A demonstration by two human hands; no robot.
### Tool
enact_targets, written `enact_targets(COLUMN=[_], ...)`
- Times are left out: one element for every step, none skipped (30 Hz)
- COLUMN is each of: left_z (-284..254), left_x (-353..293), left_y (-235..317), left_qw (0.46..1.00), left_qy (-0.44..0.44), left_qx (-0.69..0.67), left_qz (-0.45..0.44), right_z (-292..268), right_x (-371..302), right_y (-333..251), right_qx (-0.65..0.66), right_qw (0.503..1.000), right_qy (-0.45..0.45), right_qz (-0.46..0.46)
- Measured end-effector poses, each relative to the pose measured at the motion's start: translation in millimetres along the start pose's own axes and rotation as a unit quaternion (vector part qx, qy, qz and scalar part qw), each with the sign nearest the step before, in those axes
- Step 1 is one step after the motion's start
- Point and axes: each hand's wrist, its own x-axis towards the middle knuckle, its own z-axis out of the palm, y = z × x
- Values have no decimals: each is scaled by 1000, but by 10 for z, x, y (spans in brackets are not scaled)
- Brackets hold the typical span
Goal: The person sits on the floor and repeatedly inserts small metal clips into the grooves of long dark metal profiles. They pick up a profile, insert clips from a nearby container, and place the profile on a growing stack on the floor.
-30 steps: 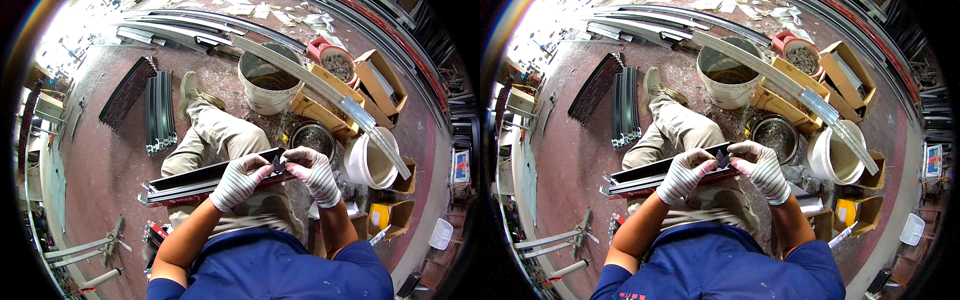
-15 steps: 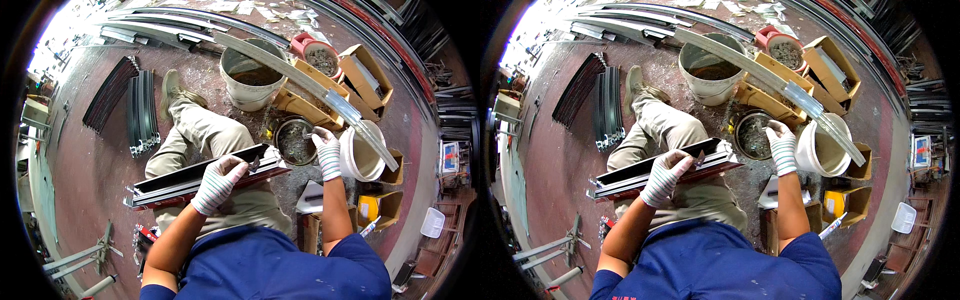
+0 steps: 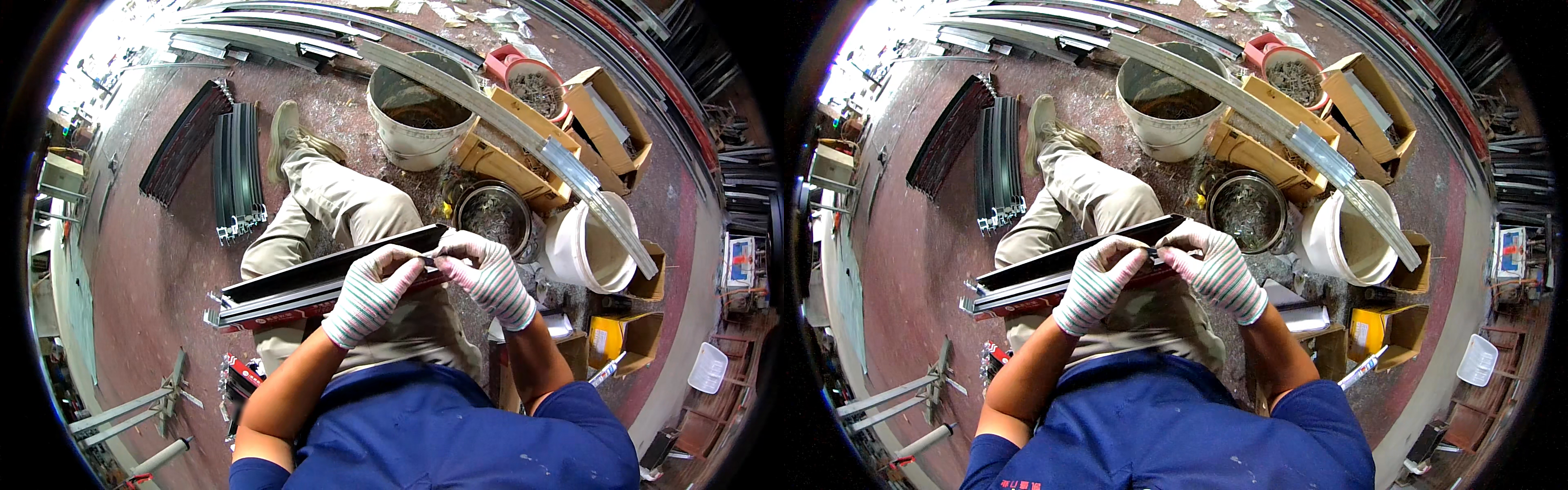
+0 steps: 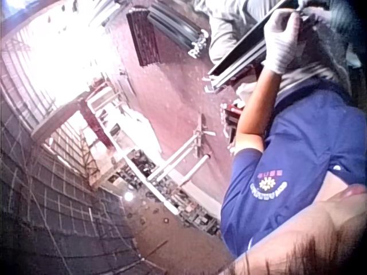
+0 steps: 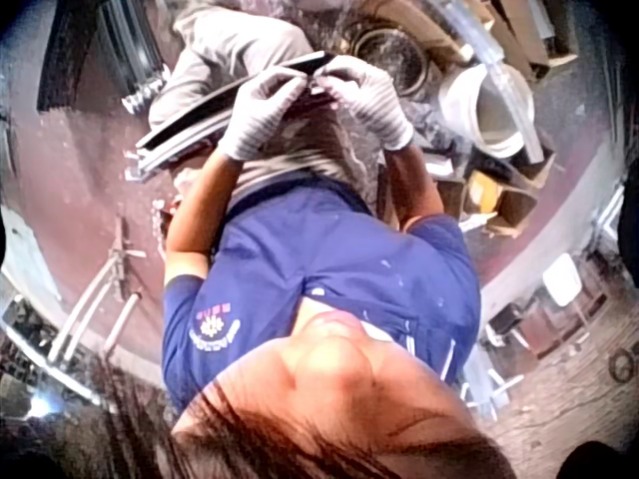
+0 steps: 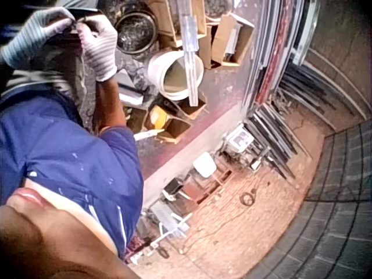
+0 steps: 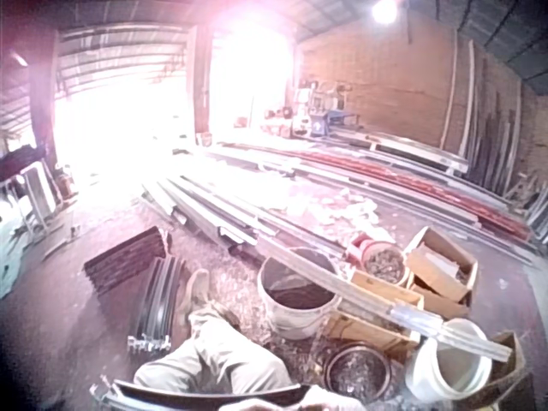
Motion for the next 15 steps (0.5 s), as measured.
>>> enact_targets(left_z=[-29,-111,-183,-284,-412,-551,-703,-856,-1002,-1142,-1279,-1322,-1330,-1336,-1298], left_x=[-14,7,21,29,36,23,7,-9,-53,-92,-108,-136,-124,-106,-76], left_y=[30,-64,-4,50,30,23,-25,-90,-158,-230,-293,-298,-316,-339,-359], left_qw=[997,984,954,908,876,872,870,868,869,869,866,869,850,830,846], left_qy=[10,31,50,69,92,104,118,132,140,148,128,111,95,79,107], left_qx=[76,140,238,332,380,394,401,408,426,442,471,477,514,550,521], left_qz=[33,105,177,247,280,270,260,251,209,168,113,69,62,55,33], right_z=[-45,-93,-170,-248,-342,-441,-514,-598,-622,-639,-660,-676,-685,-681,-679], right_x=[30,70,130,180,229,274,328,357,392,416,444,487,521,545,576], right_y=[15,44,173,165,196,272,432,572,635,680,711,725,738,752,762], right_qx=[11,21,28,66,49,33,19,-35,-62,-89,-135,-182,-227,-228,-231], right_qw=[1000,998,998,992,991,989,990,992,992,991,989,982,971,971,971], right_qy=[4,7,49,71,82,94,106,100,88,76,61,42,23,12,4], right_qz=[27,54,40,79,93,106,96,72,65,58,16,-26,-69,-68,-69])
